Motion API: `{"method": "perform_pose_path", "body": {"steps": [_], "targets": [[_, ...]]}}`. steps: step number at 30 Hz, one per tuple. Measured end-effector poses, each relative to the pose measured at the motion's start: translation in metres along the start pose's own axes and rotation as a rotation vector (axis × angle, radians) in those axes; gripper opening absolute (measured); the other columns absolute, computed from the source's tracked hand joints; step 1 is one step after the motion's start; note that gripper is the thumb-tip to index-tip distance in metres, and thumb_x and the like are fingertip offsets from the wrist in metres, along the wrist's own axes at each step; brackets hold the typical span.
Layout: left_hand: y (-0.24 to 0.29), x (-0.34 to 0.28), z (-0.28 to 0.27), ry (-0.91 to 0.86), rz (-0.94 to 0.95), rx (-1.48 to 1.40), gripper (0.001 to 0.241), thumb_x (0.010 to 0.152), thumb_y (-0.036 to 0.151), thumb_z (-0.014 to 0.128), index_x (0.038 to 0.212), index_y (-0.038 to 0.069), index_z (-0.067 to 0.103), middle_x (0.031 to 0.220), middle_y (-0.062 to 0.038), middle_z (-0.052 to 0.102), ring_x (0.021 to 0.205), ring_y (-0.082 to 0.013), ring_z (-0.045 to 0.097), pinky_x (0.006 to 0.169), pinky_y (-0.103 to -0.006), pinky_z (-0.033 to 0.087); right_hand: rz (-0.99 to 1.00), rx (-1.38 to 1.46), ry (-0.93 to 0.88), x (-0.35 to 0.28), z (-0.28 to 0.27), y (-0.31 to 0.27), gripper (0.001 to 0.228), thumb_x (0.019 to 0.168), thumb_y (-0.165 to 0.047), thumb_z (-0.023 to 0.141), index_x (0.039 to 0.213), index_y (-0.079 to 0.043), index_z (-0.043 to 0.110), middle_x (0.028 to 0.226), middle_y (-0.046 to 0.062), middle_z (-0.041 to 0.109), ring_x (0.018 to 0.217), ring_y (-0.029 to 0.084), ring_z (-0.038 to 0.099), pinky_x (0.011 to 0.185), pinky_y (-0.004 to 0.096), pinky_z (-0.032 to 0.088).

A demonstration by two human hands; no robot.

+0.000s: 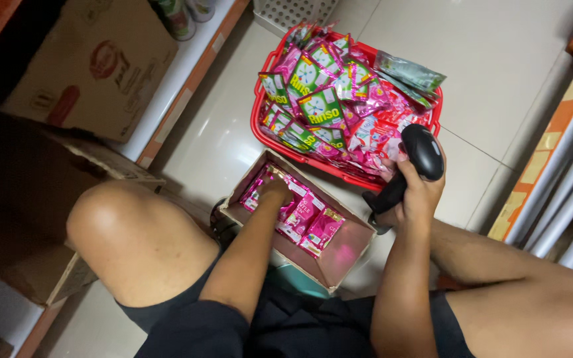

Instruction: The person scans detergent packets with a handheld barcode scanner and transfers them from a red basket into a cardboard box.

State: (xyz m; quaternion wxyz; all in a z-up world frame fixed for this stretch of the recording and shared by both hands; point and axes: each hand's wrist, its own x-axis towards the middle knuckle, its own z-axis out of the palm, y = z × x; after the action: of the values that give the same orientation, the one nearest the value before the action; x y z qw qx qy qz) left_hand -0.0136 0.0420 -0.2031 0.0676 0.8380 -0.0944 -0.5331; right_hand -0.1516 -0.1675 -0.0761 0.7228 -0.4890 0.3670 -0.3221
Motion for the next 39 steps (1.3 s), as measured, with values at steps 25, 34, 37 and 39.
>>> {"method": "perform_pose_path", "body": {"steps": [25, 34, 37, 39], "targets": [[0.102, -0.107, -0.049, 0.632, 0.955, 0.173, 0.033, 0.091, 0.003, 0.052, 0.116, 0.015, 0.07, 0.098, -0.01, 0.071, 0.097, -0.0362, 0.067, 0.079, -0.0459, 0.056, 0.112, 0.041, 0.21, 0.009, -0.014, 0.0, 0.077, 0.084, 0.004, 0.076, 0.149, -0.016, 0.041, 0.11, 0.021, 0.073, 0.069, 0.026, 0.076, 0.055, 0.036, 0.068], [0.127, -0.068, -0.025, 0.966, 0.887, 0.56, 0.017, 0.087, 0.013, 0.064, 0.094, 0.016, 0.079, 0.105, 0.0, 0.067, 0.106, -0.0268, 0.049, 0.081, -0.0393, 0.041, 0.147, 0.042, 0.202, 0.009, -0.013, 0.004, 0.081, 0.084, 0.004, 0.077, 0.151, -0.021, 0.04, 0.114, 0.022, 0.072, 0.071, 0.025, 0.076, 0.056, 0.035, 0.067], [0.129, -0.047, -0.023, 0.995, 0.911, 0.553, 0.013, 0.086, 0.015, 0.065, 0.087, 0.016, 0.078, 0.1, -0.001, 0.065, 0.105, -0.0271, 0.048, 0.082, -0.0416, 0.039, 0.154, 0.056, 0.186, 0.012, -0.012, 0.006, 0.08, 0.084, 0.003, 0.075, 0.151, -0.019, 0.039, 0.115, 0.022, 0.072, 0.07, 0.023, 0.076, 0.056, 0.033, 0.067], [0.128, -0.042, -0.023, 0.994, 0.937, 0.519, 0.013, 0.086, 0.016, 0.065, 0.087, 0.016, 0.078, 0.1, 0.0, 0.065, 0.105, -0.0263, 0.048, 0.082, -0.0402, 0.039, 0.148, 0.045, 0.186, 0.013, -0.012, 0.005, 0.081, 0.084, 0.004, 0.076, 0.152, -0.018, 0.038, 0.115, 0.023, 0.072, 0.07, 0.024, 0.076, 0.056, 0.034, 0.067]]}}
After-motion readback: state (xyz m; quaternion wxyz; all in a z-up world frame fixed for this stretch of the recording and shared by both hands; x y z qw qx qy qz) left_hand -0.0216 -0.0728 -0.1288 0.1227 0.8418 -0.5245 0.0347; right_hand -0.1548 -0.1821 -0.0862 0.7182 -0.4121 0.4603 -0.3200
